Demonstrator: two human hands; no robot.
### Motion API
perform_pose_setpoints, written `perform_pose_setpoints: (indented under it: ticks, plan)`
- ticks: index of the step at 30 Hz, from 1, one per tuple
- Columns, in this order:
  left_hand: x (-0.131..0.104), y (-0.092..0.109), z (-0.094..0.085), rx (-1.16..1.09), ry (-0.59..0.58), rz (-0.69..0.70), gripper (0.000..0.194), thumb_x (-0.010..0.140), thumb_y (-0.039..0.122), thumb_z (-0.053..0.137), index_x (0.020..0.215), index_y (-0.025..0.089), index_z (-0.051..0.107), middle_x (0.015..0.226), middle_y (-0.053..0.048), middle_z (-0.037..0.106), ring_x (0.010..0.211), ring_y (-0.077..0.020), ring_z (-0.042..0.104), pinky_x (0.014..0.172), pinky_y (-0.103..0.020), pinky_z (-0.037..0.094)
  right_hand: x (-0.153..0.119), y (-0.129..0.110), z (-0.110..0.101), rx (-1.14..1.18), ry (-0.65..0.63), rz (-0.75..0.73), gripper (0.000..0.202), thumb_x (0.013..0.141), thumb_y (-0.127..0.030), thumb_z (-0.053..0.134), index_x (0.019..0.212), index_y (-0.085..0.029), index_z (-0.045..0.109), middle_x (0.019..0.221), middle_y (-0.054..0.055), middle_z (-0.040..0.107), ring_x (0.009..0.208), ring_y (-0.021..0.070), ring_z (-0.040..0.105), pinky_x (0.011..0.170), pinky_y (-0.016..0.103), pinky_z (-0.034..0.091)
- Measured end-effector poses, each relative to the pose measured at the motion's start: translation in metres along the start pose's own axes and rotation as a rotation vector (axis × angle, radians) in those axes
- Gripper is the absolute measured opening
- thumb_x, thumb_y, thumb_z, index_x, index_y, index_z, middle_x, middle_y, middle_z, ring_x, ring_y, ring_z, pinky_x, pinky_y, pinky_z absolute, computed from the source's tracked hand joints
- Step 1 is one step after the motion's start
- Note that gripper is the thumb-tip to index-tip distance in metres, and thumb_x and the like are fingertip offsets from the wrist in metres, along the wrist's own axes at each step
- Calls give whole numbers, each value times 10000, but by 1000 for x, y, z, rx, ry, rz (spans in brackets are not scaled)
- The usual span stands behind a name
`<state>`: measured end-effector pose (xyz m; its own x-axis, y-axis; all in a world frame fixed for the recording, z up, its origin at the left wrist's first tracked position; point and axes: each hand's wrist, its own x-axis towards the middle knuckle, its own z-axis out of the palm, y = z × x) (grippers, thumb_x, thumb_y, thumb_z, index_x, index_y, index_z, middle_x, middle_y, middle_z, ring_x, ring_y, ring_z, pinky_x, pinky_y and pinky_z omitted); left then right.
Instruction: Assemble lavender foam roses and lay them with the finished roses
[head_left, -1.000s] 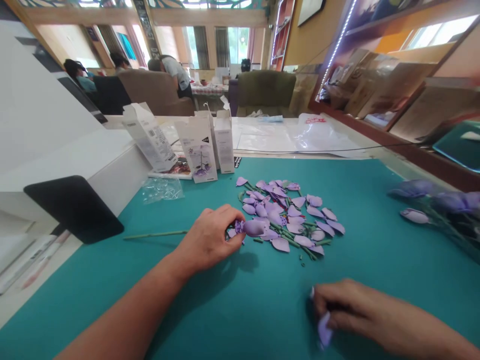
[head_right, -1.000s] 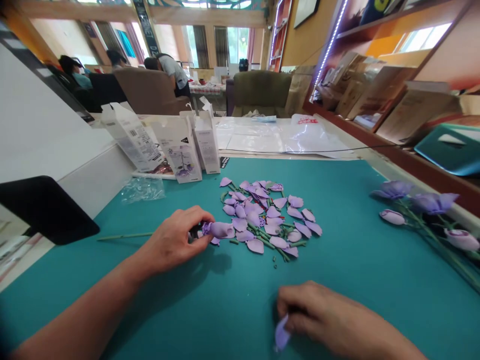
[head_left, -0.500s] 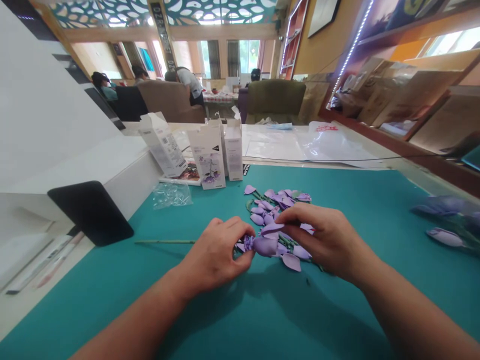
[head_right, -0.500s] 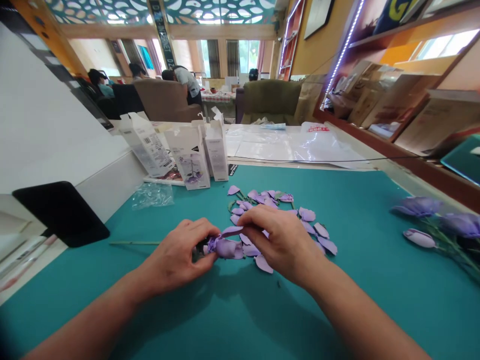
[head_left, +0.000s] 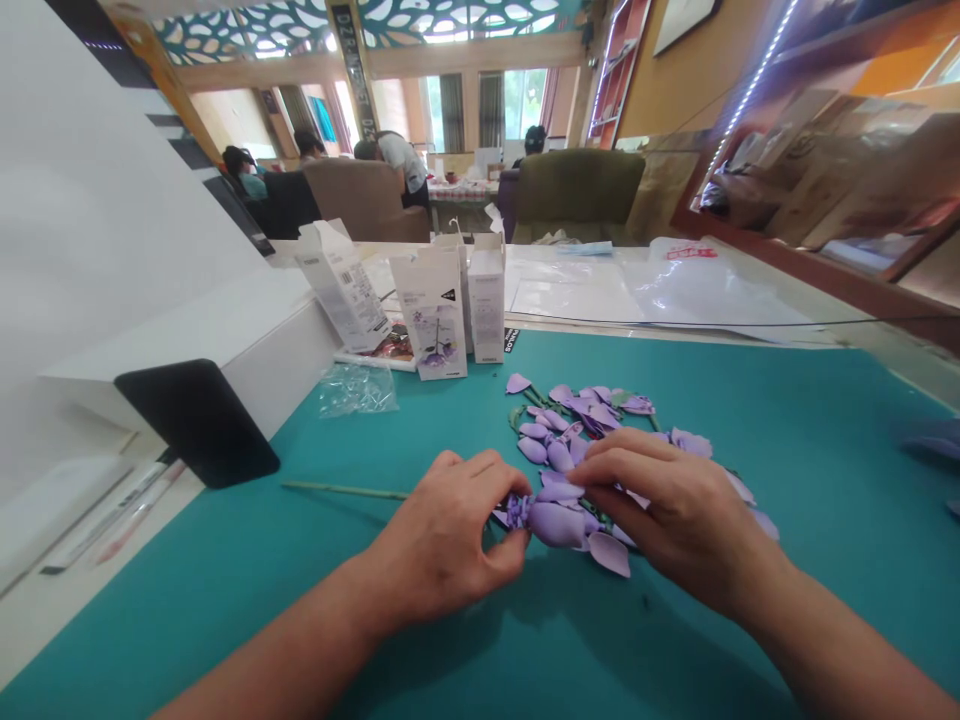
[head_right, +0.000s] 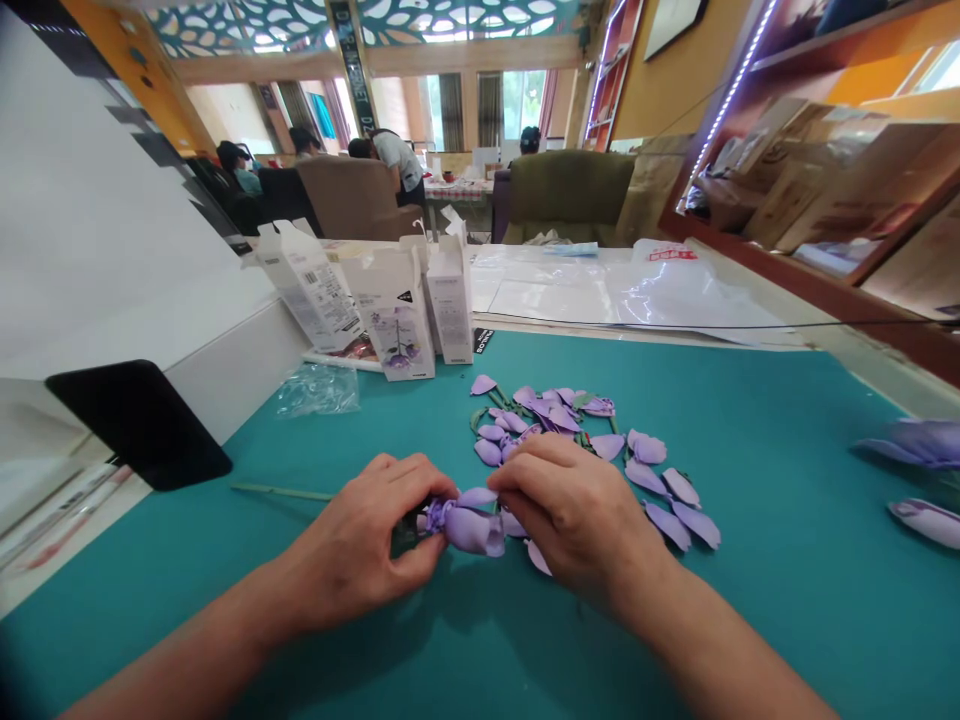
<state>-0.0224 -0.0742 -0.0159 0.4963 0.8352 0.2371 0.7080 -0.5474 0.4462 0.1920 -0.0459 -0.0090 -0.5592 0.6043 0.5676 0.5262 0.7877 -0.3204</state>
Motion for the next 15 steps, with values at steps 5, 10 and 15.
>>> perform_pose_setpoints:
  ticks: [5, 10, 15]
  plan:
    - [-1, 0, 0, 4, 4, 16, 171, 770, 158, 548, 934, 199, 577, 900, -23, 657, 764, -176, 568, 723, -334, 367, -1, -1, 2, -25, 32, -52, 217, 907, -147, 481, 815, -216, 665, 765, 40, 702, 717, 140, 664, 638, 219, 533]
    - [-1, 1, 0, 4, -18, 28, 158, 781, 156, 547, 931, 196, 574, 881, -16, 647, 752, -169, 554, 724, -327, 362, -1, -2, 2, -72, 43, -90, 240, 914, -137, 463, 811, -208, 667, 760, 44, 705, 700, 138, 653, 622, 223, 528]
    - [0, -2, 3, 17, -27, 37, 136, 790, 154, 544, 920, 187, 569, 869, -18, 637, 741, -164, 545, 714, -321, 357, -2, -2, 3, -82, 55, -111, 246, 917, -126, 456, 812, -197, 667, 755, 48, 702, 694, 136, 649, 622, 224, 522]
